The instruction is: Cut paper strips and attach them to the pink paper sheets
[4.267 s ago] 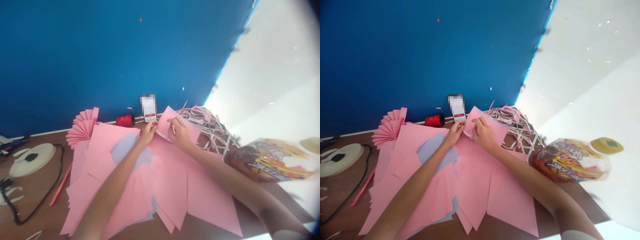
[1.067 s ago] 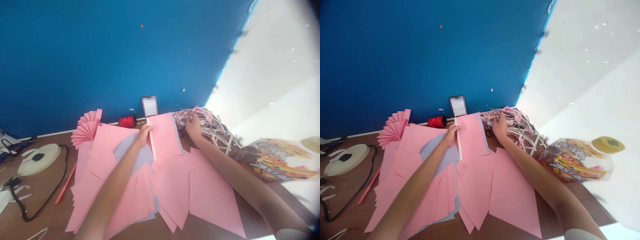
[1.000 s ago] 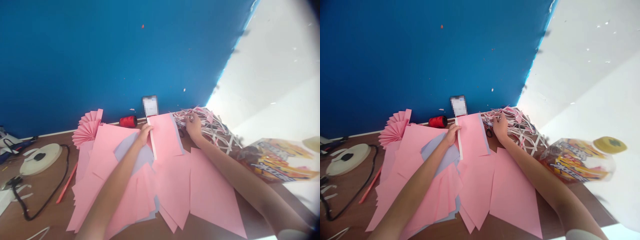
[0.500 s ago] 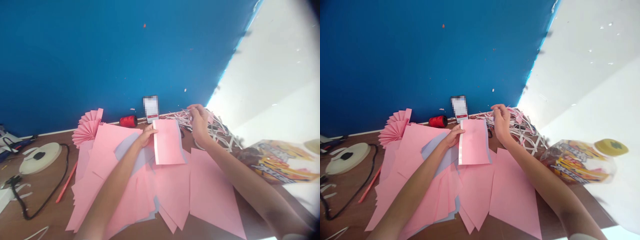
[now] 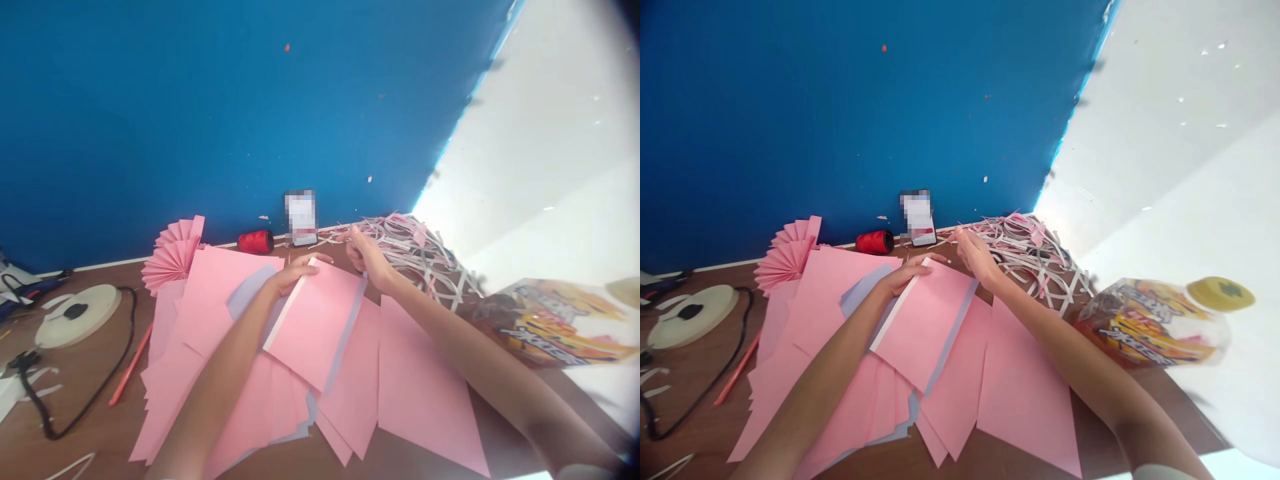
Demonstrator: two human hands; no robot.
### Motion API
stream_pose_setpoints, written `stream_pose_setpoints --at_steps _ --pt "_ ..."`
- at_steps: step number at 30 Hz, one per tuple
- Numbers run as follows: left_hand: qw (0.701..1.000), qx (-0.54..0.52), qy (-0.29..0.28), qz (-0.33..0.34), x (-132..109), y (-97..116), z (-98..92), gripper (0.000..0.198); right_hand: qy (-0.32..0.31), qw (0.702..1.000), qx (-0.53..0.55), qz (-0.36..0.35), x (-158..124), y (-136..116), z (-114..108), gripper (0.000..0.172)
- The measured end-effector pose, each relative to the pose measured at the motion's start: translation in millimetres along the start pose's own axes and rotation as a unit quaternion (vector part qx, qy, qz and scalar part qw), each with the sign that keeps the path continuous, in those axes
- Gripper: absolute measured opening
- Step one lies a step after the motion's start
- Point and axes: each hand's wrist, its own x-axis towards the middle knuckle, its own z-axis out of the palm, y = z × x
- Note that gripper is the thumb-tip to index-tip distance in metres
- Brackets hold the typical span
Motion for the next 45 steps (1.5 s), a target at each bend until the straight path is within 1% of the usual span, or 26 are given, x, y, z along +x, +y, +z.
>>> stream_pose_setpoints --at_steps 2,4,6,8,11,14,17,19,20,21,23,25,26,29,32,35,38,40,42,44,45 --pt "0.999 0.027 0.017 0.013 4.0 -3.6 2.3 0.047 -0.006 0.998 0.053 0.019 -0.6 -3.2 -0.6 0.066" --pt "0.997 0.041 0.050 0.035 9.3 -9.6 3.3 0.047 -0.010 0.996 0.086 0.033 -0.9 -6.4 -1.6 0.073" --pt "0.995 0.047 0.077 0.052 13.9 -15.2 3.3 0.050 -0.012 0.994 0.101 0.035 -0.8 -9.1 -2.9 0.074" --pt "0.994 0.052 0.083 0.057 16.3 -18.2 3.3 0.051 -0.015 0.992 0.120 0.030 -0.4 -10.6 -4.0 0.067" --pt "0.994 0.072 0.073 0.045 15.8 -17.6 5.0 0.047 -0.017 0.992 0.126 0.016 0.5 -9.5 -4.0 0.051" --pt "0.992 0.093 0.071 0.041 13.8 -14.7 8.8 0.043 -0.006 0.999 0.044 -0.012 1.6 -3.6 -2.1 0.041" --pt "0.990 0.103 0.080 0.051 14.5 -14.1 13.4 0.042 0.035 0.993 -0.077 -0.079 3.2 5.9 0.8 0.022" --pt "0.984 0.117 0.112 0.071 17.4 -15.6 15.5 0.040 0.043 0.984 -0.133 -0.110 3.6 11.7 3.1 0.014" --pt "0.978 0.129 0.140 0.089 19.4 -16.7 15.9 0.038 0.034 0.984 -0.138 -0.104 3.2 13.8 4.4 0.015" --pt "0.968 0.143 0.175 0.111 21.4 -17.8 15.8 0.036 0.014 0.989 -0.123 -0.083 2.5 15.2 5.7 0.017" --pt "0.942 0.173 0.245 0.153 24.8 -19.8 14.2 0.033 -0.038 0.998 -0.054 -0.020 0.0 15.3 8.5 0.023" --pt "0.921 0.183 0.299 0.173 26.4 -20.6 11.6 0.033 -0.078 0.996 0.003 0.033 -3.2 12.5 11.3 0.029" --pt "0.914 0.179 0.319 0.177 26.5 -20.5 10.5 0.034 -0.085 0.995 0.008 0.048 -4.7 10.4 12.4 0.031" --pt "0.899 0.159 0.362 0.188 25.5 -20.1 9.8 0.036 -0.062 0.995 -0.043 0.059 -7.6 4.0 14.4 0.038" --pt "0.894 0.156 0.369 0.200 26.3 -22.4 12.2 0.036 -0.047 0.991 -0.125 0.026 -8.3 1.4 13.7 0.043" --pt "0.897 0.135 0.370 0.200 29.9 -27.6 15.1 0.034 -0.026 0.970 -0.238 -0.036 -9.4 2.6 13.0 0.034" --pt "0.896 0.088 0.382 0.207 32.5 -30.1 18.1 0.033 -0.010 0.929 -0.365 -0.061 -12.8 5.2 14.4 0.021" --pt "0.907 0.026 0.358 0.219 32.6 -28.5 20.3 0.034 0.007 0.899 -0.432 -0.068 -14.4 6.0 14.3 0.017" --pt "0.924 -0.050 0.309 0.219 31.7 -24.9 22.3 0.037 0.059 0.870 -0.482 -0.090 -13.2 4.9 10.0 0.019" --pt "0.934 -0.109 0.272 0.207 30.6 -21.0 23.5 0.039 0.138 0.838 -0.515 -0.111 -8.3 1.8 0.7 0.031" --pt "0.935 -0.127 0.265 0.200 30.0 -19.3 23.8 0.040 0.160 0.831 -0.522 -0.108 -4.8 -0.2 -5.3 0.037"
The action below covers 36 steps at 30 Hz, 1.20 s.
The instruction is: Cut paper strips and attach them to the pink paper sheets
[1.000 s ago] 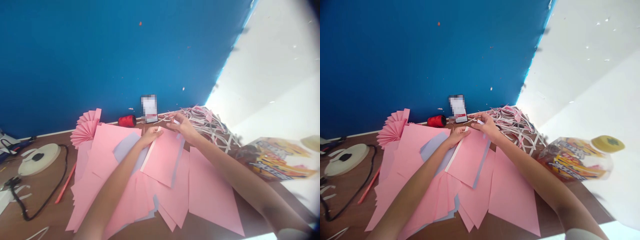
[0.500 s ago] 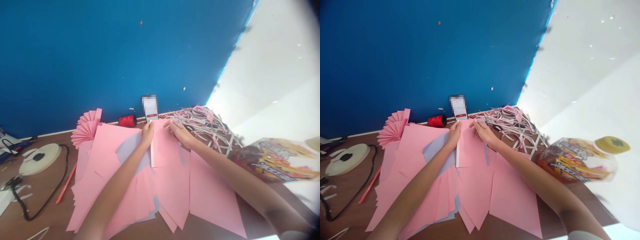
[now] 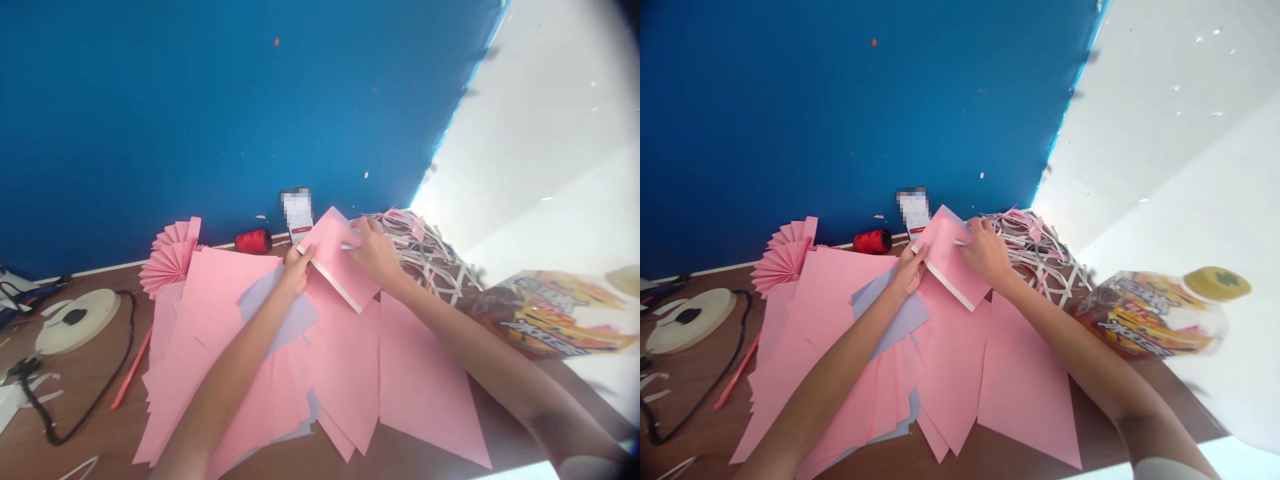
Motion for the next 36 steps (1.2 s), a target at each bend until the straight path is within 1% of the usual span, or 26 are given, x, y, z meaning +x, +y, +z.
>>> stream_pose_setpoints --at_steps 1,3,4,6,8,10,12,14,17,19,21,23,25,26,28,30,33,36 --pt "1.000 -0.011 0.001 -0.008 0.0 1.4 0.3 0.041 -0.003 1.000 -0.001 0.015 5.2 4.9 -2.8 0.040" --pt "1.000 -0.021 0.007 -0.015 0.0 3.0 -0.4 0.044 -0.039 0.998 0.022 0.045 14.6 14.1 -7.1 0.045" --pt "1.000 -0.020 0.008 -0.016 0.1 3.4 -1.4 0.045 -0.060 0.996 0.037 0.050 18.1 17.8 -8.4 0.043" --pt "1.000 -0.002 0.004 -0.016 0.8 3.1 -4.9 0.047 -0.073 0.995 0.048 0.039 21.9 23.1 -8.9 0.037" --pt "0.999 0.049 -0.002 -0.015 2.3 2.0 -9.7 0.046 -0.048 0.998 0.031 0.017 22.2 25.9 -7.7 0.034" --pt "0.993 0.117 -0.017 -0.017 3.9 0.5 -14.1 0.042 -0.004 1.000 -0.002 -0.005 20.8 27.7 -6.0 0.034" --pt "0.983 0.178 -0.047 -0.021 4.6 -0.5 -16.5 0.039 0.029 0.999 -0.039 -0.021 19.7 29.7 -4.7 0.036" --pt "0.973 0.214 -0.086 -0.024 4.0 0.0 -16.3 0.038 0.043 0.996 -0.077 -0.029 19.6 32.4 -3.9 0.038" --pt "0.963 0.223 -0.145 -0.040 1.1 3.1 -13.3 0.038 0.052 0.992 -0.112 -0.039 20.3 35.7 -2.0 0.044" --pt "0.958 0.218 -0.176 -0.060 -0.6 4.1 -10.9 0.040 0.076 0.990 -0.106 -0.054 18.9 35.1 1.9 0.050" --pt "0.959 0.217 -0.168 -0.068 -1.4 2.0 -9.0 0.041 0.096 0.990 -0.076 -0.073 13.6 31.0 9.6 0.051" --pt "0.964 0.223 -0.129 -0.058 -1.0 -3.0 -8.0 0.040 0.082 0.991 -0.033 -0.099 3.6 24.3 20.5 0.044" --pt "0.968 0.229 -0.097 -0.040 0.3 -8.8 -8.1 0.039 0.035 0.991 -0.008 -0.127 -9.2 17.4 32.2 0.036" --pt "0.969 0.227 -0.089 -0.034 1.0 -11.0 -8.5 0.039 0.003 0.989 -0.008 -0.146 -15.6 14.6 37.4 0.036" --pt "0.972 0.215 -0.086 -0.032 2.2 -13.2 -9.5 0.041 -0.054 0.983 -0.014 -0.174 -26.7 10.9 45.3 0.039" --pt "0.975 0.194 -0.100 -0.039 2.2 -12.2 -9.3 0.043 -0.083 0.980 -0.017 -0.181 -33.7 9.7 49.8 0.044" --pt "0.974 0.170 -0.140 -0.046 -0.3 -7.5 -4.8 0.048 -0.084 0.983 -0.008 -0.163 -36.5 10.1 53.2 0.047" --pt "0.974 0.159 -0.157 -0.042 -4.2 -3.0 2.1 0.045 -0.059 0.989 0.008 -0.132 -34.7 11.7 56.2 0.046"
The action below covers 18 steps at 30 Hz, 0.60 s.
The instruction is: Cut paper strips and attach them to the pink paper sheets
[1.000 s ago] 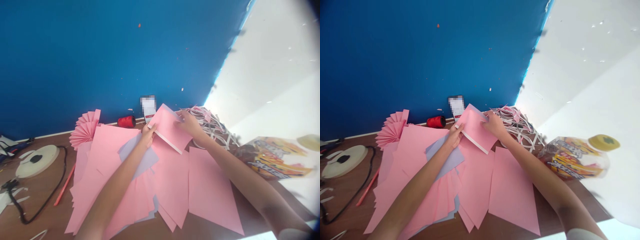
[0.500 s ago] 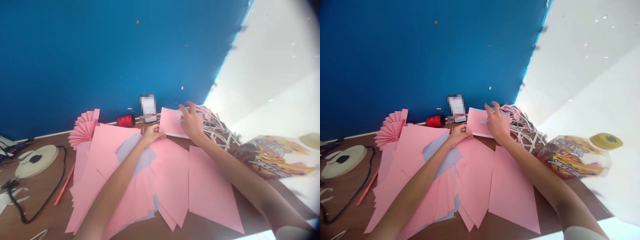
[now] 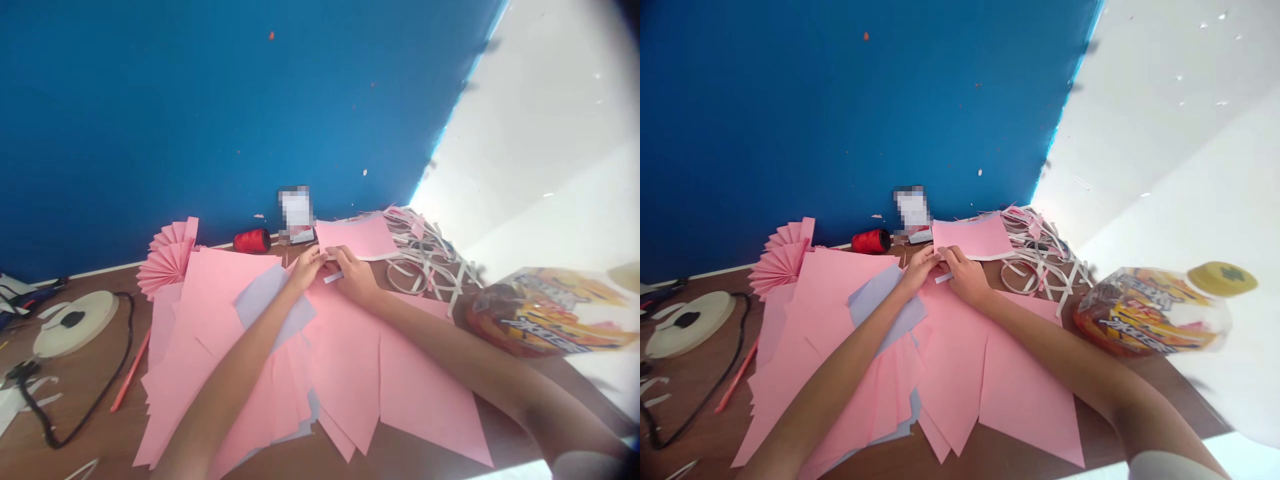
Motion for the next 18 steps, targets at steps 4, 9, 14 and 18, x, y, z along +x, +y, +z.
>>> stream_pose_setpoints --at_steps 4,9,14,18 --pt "0.999 0.023 0.012 -0.019 -1.6 2.6 2.6 0.036 0.013 1.000 0.020 -0.001 1.5 3.3 2.9 0.048" --pt "0.997 0.044 0.063 -0.030 -0.9 -1.9 -2.4 0.030 -0.001 1.000 0.015 -0.020 0.4 3.6 2.4 0.055" --pt "0.998 0.036 0.042 -0.025 0.1 -2.0 -6.8 0.024 0.011 1.000 0.024 -0.007 0.5 3.4 -1.0 0.057" --pt "0.999 0.035 0.013 -0.015 -0.9 0.9 -9.8 0.025 0.017 0.998 0.052 0.000 0.8 5.4 -0.8 0.053"
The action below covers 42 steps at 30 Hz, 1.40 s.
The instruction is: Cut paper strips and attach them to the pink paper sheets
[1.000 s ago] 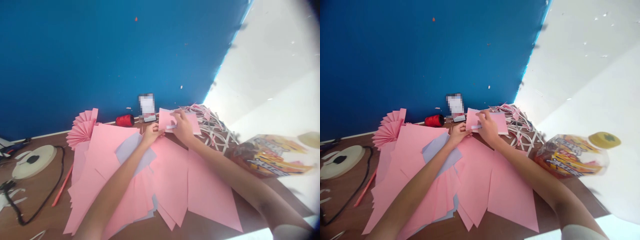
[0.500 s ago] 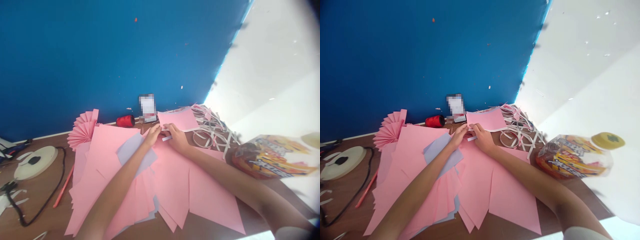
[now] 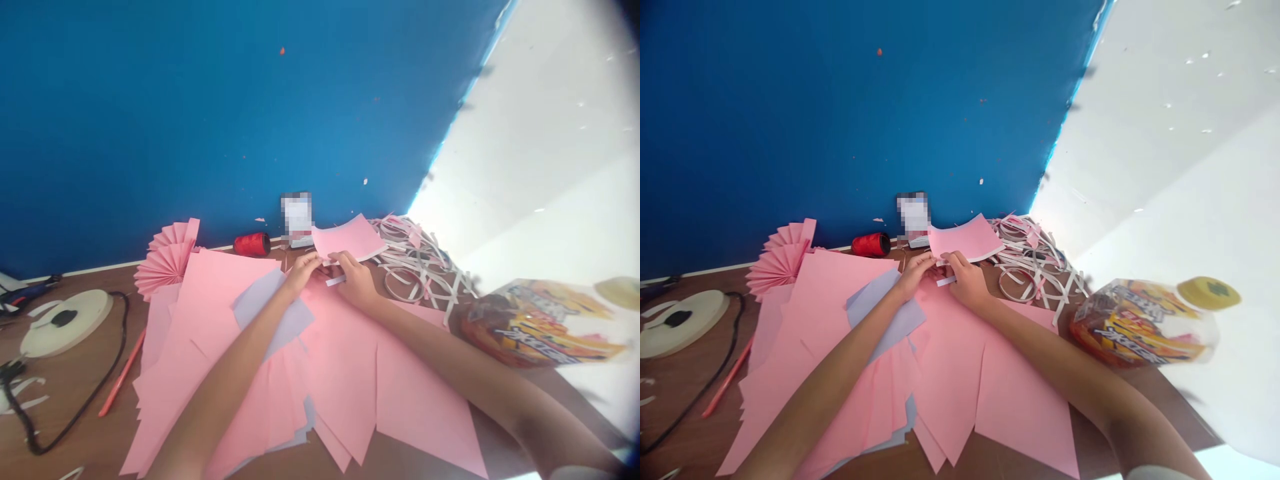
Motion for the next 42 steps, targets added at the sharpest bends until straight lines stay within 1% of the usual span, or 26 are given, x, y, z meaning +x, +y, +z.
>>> stream_pose_setpoints --at_steps 4,7,12,15,22,30,34,39,42 --pt "1.000 0.021 -0.007 0.009 -1.7 1.4 -0.4 0.027 0.019 0.999 0.031 -0.012 -0.7 0.6 1.8 0.039" --pt "0.998 0.047 -0.015 0.028 -2.0 0.0 0.2 0.028 0.029 0.999 0.027 -0.010 -1.0 -1.1 1.6 0.034" --pt "0.997 0.075 0.016 0.030 0.4 -5.0 -0.5 0.028 -0.009 1.000 -0.006 -0.017 -0.6 -5.6 -2.4 0.036" --pt "0.997 0.074 0.013 0.020 1.6 -5.9 -0.1 0.028 -0.026 0.999 -0.020 -0.020 -0.4 -6.4 -3.6 0.038" --pt "0.997 0.081 0.014 0.016 1.7 -6.3 2.0 0.027 -0.032 0.999 -0.034 -0.013 -0.7 -4.1 -1.4 0.039" --pt "0.997 0.074 0.014 0.010 3.4 -8.1 1.3 0.034 -0.028 0.998 -0.057 -0.014 -0.9 -5.5 -2.5 0.038" --pt "0.996 0.081 0.023 0.003 2.1 -5.8 3.6 0.037 -0.045 0.994 -0.094 -0.010 -1.7 -6.1 -1.7 0.037" --pt "0.992 0.124 0.030 -0.010 0.3 -4.7 4.8 0.042 -0.074 0.986 -0.150 0.006 -0.6 -8.4 -1.4 0.041" --pt "0.990 0.138 0.034 -0.001 0.5 -5.1 5.5 0.041 -0.085 0.985 -0.152 0.007 0.7 -8.4 -0.8 0.042"
